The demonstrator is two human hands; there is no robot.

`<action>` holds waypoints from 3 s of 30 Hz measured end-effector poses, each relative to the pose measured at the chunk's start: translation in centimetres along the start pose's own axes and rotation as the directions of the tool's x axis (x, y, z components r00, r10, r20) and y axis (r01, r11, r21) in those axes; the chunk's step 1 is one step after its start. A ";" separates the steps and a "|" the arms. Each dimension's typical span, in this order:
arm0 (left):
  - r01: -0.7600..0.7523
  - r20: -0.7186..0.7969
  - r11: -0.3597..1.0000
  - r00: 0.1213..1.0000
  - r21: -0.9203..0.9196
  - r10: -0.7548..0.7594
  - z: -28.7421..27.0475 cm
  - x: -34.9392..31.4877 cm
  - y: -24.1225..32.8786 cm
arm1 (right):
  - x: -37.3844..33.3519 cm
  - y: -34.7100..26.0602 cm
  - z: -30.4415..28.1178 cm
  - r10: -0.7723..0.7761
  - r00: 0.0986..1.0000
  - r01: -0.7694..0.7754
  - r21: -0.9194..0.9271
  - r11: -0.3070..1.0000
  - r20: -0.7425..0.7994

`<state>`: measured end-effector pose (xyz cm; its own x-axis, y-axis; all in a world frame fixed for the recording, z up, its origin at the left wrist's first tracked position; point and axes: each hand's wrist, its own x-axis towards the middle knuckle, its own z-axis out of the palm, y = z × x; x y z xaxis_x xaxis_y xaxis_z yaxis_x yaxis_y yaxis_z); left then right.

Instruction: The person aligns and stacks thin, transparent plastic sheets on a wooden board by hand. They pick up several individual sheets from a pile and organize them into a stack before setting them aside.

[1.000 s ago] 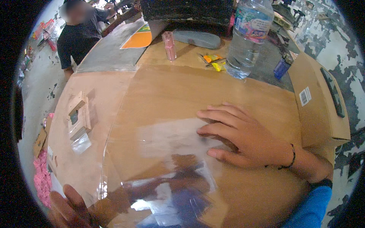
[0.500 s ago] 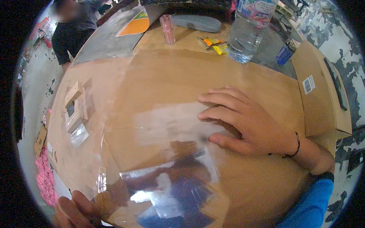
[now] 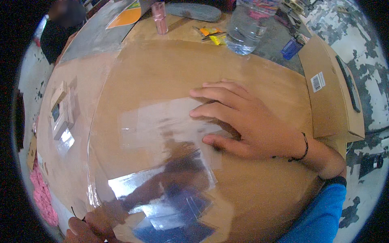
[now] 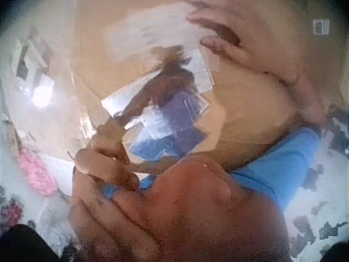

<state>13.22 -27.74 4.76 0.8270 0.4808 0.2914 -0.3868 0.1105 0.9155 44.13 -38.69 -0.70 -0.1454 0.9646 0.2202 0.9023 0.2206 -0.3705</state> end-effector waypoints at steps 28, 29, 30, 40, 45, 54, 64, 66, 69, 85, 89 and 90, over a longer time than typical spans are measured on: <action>-0.269 0.204 0.856 0.899 -0.441 0.387 -1.6 2.4 -2.5 | -0.5 0.2 0.2 0.007 1.000 -0.007 -0.009 1.000 -0.001; -0.241 0.207 0.875 0.913 -0.419 0.351 -1.4 2.0 -1.9 | -0.5 0.3 0.3 0.004 1.000 -0.004 0.004 1.000 -0.009; -0.213 0.213 0.892 0.925 -0.398 0.316 -1.2 1.7 -1.2 | -0.4 0.3 0.3 0.001 1.000 -0.001 -0.007 1.000 -0.009; -0.127 0.334 0.896 0.898 -0.424 0.285 -2.0 1.5 0.3 | -0.2 0.0 0.1 0.017 1.000 -0.017 -0.042 0.999 0.012; -0.137 0.289 0.904 0.919 -0.405 0.269 -1.3 1.6 0.2 | -0.1 0.1 0.1 0.003 1.000 -0.003 -0.067 0.998 0.010; 0.054 0.148 0.981 0.989 -0.185 -0.027 0.2 0.3 3.2 | -0.4 0.2 0.2 0.012 1.000 -0.012 -0.041 0.999 -0.005; -0.002 0.434 0.975 0.895 -0.221 0.100 -1.9 2.0 1.9 | -0.4 0.1 0.2 0.007 1.000 -0.007 -0.063 0.998 0.003; -0.009 0.466 0.967 0.875 -0.254 0.130 -2.4 2.4 1.7 | -0.4 0.1 0.2 0.008 1.000 -0.007 -0.062 0.998 0.005; -0.020 0.502 0.959 0.849 -0.284 0.166 -3.0 2.9 1.5 | -0.3 0.2 0.3 0.009 1.000 -0.008 -0.057 0.998 0.007; -0.001 0.600 0.940 0.769 -0.342 0.219 -4.7 3.9 0.4 | -0.3 0.1 0.3 0.013 1.000 -0.014 -0.053 0.999 -0.012; -0.074 0.576 0.939 0.772 -0.337 0.267 -4.9 3.2 0.0 | -0.3 0.1 0.2 0.004 1.000 -0.004 -0.050 0.999 -0.007; -0.091 0.571 0.938 0.772 -0.335 0.279 -4.9 3.1 -0.1 | -0.3 0.1 0.1 0.009 1.000 -0.009 -0.052 0.999 -0.003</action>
<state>13.83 -21.93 4.25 0.7635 -0.0945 0.6388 -0.5749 0.3509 0.7391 44.19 -38.99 -0.90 -0.1358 0.9661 0.2198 0.9235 0.2038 -0.3251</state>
